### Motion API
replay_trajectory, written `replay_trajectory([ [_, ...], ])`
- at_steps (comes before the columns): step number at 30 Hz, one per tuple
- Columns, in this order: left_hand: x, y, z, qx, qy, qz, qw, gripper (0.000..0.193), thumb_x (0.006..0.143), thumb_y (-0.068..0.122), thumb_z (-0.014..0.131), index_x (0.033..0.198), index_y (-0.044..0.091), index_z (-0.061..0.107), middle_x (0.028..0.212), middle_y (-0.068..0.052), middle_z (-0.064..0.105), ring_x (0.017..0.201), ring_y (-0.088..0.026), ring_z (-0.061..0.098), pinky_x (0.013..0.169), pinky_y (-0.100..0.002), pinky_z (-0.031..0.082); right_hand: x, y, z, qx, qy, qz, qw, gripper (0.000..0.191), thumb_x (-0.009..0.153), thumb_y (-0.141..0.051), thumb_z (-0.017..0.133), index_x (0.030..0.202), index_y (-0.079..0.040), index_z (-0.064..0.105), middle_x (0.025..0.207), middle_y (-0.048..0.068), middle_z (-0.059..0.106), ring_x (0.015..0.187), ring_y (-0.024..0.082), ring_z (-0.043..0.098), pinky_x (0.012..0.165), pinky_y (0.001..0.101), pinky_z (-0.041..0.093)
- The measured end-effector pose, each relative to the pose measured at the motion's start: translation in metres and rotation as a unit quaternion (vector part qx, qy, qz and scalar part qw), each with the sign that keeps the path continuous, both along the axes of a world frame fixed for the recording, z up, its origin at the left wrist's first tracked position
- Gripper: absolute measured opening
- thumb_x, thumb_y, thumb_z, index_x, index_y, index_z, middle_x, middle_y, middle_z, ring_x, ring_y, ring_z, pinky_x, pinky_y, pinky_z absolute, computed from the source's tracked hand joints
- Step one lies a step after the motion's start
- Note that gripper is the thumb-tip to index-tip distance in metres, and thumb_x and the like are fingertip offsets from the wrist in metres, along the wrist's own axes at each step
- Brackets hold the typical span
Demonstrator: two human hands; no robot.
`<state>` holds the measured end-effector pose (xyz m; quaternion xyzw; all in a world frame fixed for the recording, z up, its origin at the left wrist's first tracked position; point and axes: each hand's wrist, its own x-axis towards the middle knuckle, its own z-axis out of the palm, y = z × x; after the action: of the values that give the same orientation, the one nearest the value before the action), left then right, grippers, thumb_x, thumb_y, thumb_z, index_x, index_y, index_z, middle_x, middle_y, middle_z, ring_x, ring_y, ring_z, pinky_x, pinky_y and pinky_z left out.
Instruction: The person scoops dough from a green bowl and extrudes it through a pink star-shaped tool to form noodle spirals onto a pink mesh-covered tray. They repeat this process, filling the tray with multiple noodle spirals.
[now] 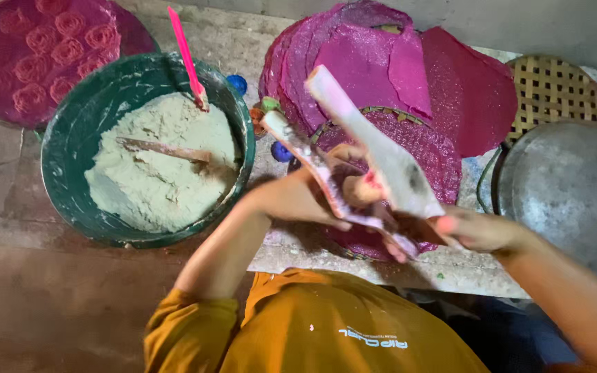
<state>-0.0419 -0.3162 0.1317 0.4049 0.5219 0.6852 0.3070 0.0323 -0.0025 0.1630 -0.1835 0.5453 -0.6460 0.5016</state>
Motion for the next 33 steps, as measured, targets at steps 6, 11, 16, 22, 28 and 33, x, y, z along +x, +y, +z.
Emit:
replay_trajectory([
  [6, -0.022, 0.042, -0.02, 0.467, -0.285, -0.061, 0.835, 0.089, 0.077, 0.048, 0.078, 0.149, 0.017, 0.036, 0.146, -0.017, 0.054, 0.141, -0.03, 0.049, 0.124, -0.045, 0.038, 0.013, 0.012, -0.016, 0.062, -0.164, -0.038, 0.984, 0.1, 0.083, -0.074, 0.052, 0.153, -0.005, 0.034, 0.137, 0.014, 0.059, 0.114, 0.026, 0.062, 0.103, 0.0433, 0.05],
  [11, -0.036, 0.061, -0.08, 0.477, -0.313, -0.013, 0.821, 0.045, 0.086, 0.027, 0.065, 0.128, 0.014, 0.054, 0.109, -0.005, 0.058, 0.111, -0.025, 0.055, 0.118, -0.041, 0.042, -0.006, 0.028, -0.026, 0.117, -0.117, -0.032, 0.986, 0.093, 0.092, -0.073, 0.04, 0.147, 0.001, 0.048, 0.119, 0.018, 0.069, 0.111, 0.027, 0.067, 0.096, 0.0443, 0.054],
  [16, -0.065, 0.066, -0.119, 0.503, -0.398, 0.045, 0.766, 0.033, 0.079, 0.025, 0.062, 0.109, 0.017, 0.051, 0.1, 0.0, 0.056, 0.104, -0.022, 0.055, 0.107, -0.04, 0.042, -0.031, 0.033, -0.052, 0.343, -0.034, -0.05, 0.937, 0.1, 0.084, -0.08, 0.02, 0.123, -0.002, 0.07, 0.102, 0.013, 0.079, 0.097, 0.022, 0.077, 0.088, 0.0385, 0.061],
  [22, -0.083, 0.048, -0.147, 0.537, -0.4, 0.034, 0.742, 0.021, 0.091, 0.03, 0.052, 0.106, 0.016, 0.052, 0.095, -0.002, 0.056, 0.096, -0.02, 0.056, 0.103, -0.04, 0.044, -0.034, -0.003, -0.087, 0.406, 0.123, -0.059, 0.904, 0.096, 0.087, -0.079, 0.019, 0.092, -0.004, 0.078, 0.081, 0.009, 0.078, 0.079, 0.021, 0.075, 0.077, 0.0369, 0.061],
  [28, -0.08, 0.067, -0.155, 0.551, -0.407, 0.043, 0.727, 0.02, 0.095, 0.032, 0.047, 0.106, 0.016, 0.052, 0.093, -0.001, 0.055, 0.094, -0.02, 0.056, 0.096, -0.04, 0.045, -0.039, 0.006, -0.072, 0.468, 0.077, -0.056, 0.879, 0.094, 0.084, -0.08, 0.021, 0.085, -0.003, 0.074, 0.072, 0.011, 0.074, 0.068, 0.019, 0.073, 0.069, 0.0351, 0.061],
  [33, -0.1, 0.058, -0.144, 0.535, -0.388, 0.033, 0.75, 0.021, 0.096, 0.034, 0.044, 0.105, 0.017, 0.051, 0.091, -0.001, 0.055, 0.092, -0.019, 0.056, 0.094, -0.041, 0.047, -0.044, -0.005, -0.075, 0.43, 0.127, -0.097, 0.888, 0.093, 0.084, -0.081, 0.025, 0.082, -0.001, 0.072, 0.07, 0.011, 0.072, 0.063, 0.021, 0.068, 0.061, 0.0375, 0.058],
])
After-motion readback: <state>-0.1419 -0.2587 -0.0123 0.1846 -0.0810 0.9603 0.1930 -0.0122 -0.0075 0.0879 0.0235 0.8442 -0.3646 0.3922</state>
